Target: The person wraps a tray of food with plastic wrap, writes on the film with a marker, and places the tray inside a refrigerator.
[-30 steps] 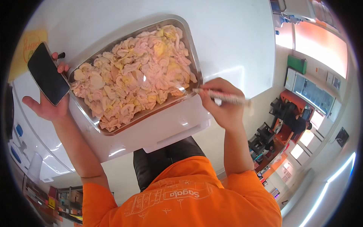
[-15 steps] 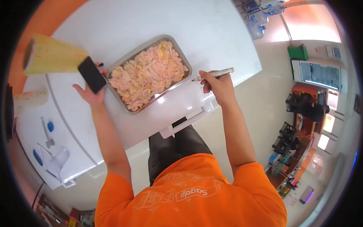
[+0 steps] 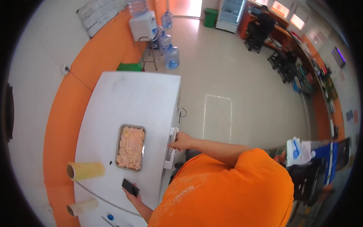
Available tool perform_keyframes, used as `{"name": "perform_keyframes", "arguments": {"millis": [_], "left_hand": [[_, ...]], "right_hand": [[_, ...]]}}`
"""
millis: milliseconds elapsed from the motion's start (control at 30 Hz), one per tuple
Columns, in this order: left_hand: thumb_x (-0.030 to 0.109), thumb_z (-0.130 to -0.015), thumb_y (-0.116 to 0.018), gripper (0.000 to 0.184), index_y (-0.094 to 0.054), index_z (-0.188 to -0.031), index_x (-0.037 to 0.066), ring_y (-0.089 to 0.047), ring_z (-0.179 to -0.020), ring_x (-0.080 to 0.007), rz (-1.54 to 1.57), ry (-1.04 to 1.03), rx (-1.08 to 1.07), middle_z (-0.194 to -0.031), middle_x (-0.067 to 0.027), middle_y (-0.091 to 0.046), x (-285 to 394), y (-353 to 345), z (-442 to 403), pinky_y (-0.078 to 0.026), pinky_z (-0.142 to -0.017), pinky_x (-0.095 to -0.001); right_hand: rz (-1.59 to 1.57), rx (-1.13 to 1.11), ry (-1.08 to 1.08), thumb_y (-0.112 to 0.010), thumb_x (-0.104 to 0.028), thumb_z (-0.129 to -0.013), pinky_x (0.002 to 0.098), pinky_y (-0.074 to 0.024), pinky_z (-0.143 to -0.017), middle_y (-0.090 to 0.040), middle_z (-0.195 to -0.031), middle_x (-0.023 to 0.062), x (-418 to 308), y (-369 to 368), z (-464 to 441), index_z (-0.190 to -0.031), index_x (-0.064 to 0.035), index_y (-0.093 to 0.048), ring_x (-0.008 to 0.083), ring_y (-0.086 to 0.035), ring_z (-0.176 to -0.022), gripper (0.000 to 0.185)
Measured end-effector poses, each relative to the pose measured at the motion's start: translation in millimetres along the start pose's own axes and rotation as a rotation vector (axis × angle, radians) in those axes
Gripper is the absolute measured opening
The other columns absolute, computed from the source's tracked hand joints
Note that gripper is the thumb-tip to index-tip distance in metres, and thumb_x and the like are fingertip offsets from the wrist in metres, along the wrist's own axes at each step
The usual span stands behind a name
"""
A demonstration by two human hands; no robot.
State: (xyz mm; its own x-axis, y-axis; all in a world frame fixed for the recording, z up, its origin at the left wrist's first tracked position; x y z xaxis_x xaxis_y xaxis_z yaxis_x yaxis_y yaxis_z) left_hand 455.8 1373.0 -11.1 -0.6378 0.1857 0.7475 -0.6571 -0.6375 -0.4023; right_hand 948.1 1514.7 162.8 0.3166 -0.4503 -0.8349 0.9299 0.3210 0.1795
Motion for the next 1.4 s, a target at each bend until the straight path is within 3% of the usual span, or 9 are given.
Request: {"name": "perform_keyframes", "arguments": {"millis": [233,300,433,567,633,767,967,1133,1400], "left_hand": [[0.040,-0.088,-0.082,0.070,-0.051,-0.134,-0.005,-0.065,-0.110,-0.0315,-0.642,-0.177,0.148,-0.125,-0.0186,-0.063,25,-27,-4,-0.056,-0.090,-0.0412],[0.035,-0.079,-0.090,0.080,-0.050,-0.133,-0.007,-0.065,-0.110,-0.0337,-0.907,-0.273,0.447,-0.123,-0.0211,-0.064,-26,-6,112,-0.057,-0.090,-0.0403],[0.033,-0.060,-0.096,0.106,-0.043,-0.139,-0.014,-0.047,-0.133,-0.0439,-1.343,-0.379,0.445,-0.140,-0.0303,-0.050,-20,44,104,-0.034,-0.117,-0.0477],[0.039,-0.065,-0.093,0.099,-0.045,-0.140,-0.004,-0.051,-0.130,-0.0410,-1.564,-0.115,0.371,-0.133,-0.0265,-0.054,16,-31,79,-0.046,-0.107,-0.0501],[0.041,-0.066,-0.092,0.096,-0.047,-0.138,-0.004,-0.050,-0.130,-0.0434,-1.525,-0.040,0.373,-0.138,-0.0259,-0.053,14,-55,83,-0.045,-0.108,-0.0511],[0.027,-0.085,-0.078,0.064,-0.053,-0.136,-0.003,-0.047,-0.134,-0.0445,-1.480,-0.420,0.601,-0.144,-0.0265,-0.050,35,-27,66,-0.041,-0.112,-0.0515],[0.003,-0.090,-0.060,0.042,-0.063,-0.131,0.008,-0.050,-0.135,-0.0331,-1.613,-0.868,0.240,-0.141,-0.0124,-0.056,48,-78,-27,-0.044,-0.112,-0.0431],[0.002,-0.089,-0.060,0.032,-0.070,-0.118,0.012,-0.057,-0.120,-0.0303,-1.708,-0.753,0.065,-0.124,-0.0087,-0.061,30,-104,-55,-0.055,-0.095,-0.0389],[0.009,-0.090,-0.077,0.026,-0.067,-0.114,0.004,-0.073,-0.081,-0.0206,-0.661,-0.873,-0.002,-0.104,-0.0097,-0.071,101,-164,95,-0.060,-0.068,-0.0310]], "right_hand": [[-0.198,0.153,0.085,-0.078,-0.026,-0.087,0.0295,-0.0520,-0.053,-0.072,-0.078,0.0093,4,31,23,-0.088,0.0041,-0.071,0.0165,-0.064,-0.054,0.031],[-0.185,0.101,0.089,-0.079,-0.027,-0.087,0.0300,-0.0505,-0.051,-0.072,-0.077,0.0098,24,87,54,-0.088,0.0044,-0.073,0.0169,-0.064,-0.054,0.032],[0.047,0.140,-0.004,-0.074,-0.043,-0.087,0.0301,-0.0448,-0.046,-0.067,-0.065,0.0075,9,42,62,-0.078,-0.0004,-0.075,0.0135,-0.058,-0.051,0.043],[-0.206,0.251,0.059,-0.073,-0.020,-0.090,0.0291,-0.0409,-0.046,-0.061,-0.066,0.0051,44,20,91,-0.077,-0.0010,-0.065,0.0138,-0.055,-0.051,0.024],[-0.235,0.252,0.013,-0.073,-0.019,-0.091,0.0286,-0.0401,-0.046,-0.061,-0.069,0.0057,55,28,112,-0.082,0.0005,-0.065,0.0137,-0.054,-0.050,0.023],[-0.118,0.165,-0.057,-0.072,-0.016,-0.092,0.0277,-0.0385,-0.046,-0.063,-0.071,0.0064,29,2,104,-0.085,0.0014,-0.064,0.0127,-0.054,-0.049,0.020],[-0.064,0.077,-0.023,-0.073,-0.017,-0.093,0.0283,-0.0400,-0.048,-0.061,-0.070,0.0070,21,1,105,-0.088,0.0019,-0.063,0.0136,-0.054,-0.050,0.022],[-0.067,0.139,0.029,-0.073,-0.015,-0.093,0.0284,-0.0422,-0.051,-0.062,-0.072,0.0077,15,-17,131,-0.091,0.0032,-0.064,0.0144,-0.055,-0.053,0.020],[-0.086,-0.036,0.461,-0.071,0.001,-0.092,0.0293,-0.0521,-0.069,-0.065,-0.091,0.0111,-101,-66,116,-0.092,0.0027,-0.066,0.0173,-0.064,-0.074,0.005]]}}
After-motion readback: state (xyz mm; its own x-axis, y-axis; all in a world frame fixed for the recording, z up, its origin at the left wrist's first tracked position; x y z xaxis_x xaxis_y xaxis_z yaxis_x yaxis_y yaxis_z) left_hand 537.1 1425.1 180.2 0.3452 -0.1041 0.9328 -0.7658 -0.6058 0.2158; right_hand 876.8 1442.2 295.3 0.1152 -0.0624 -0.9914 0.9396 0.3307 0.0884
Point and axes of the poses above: each hand's wrist, its own z-axis away from the middle knuckle, its own y-axis out of the back of the hand, x = y × z, the point moved 3 cm from there along -z, towards the middle knuckle
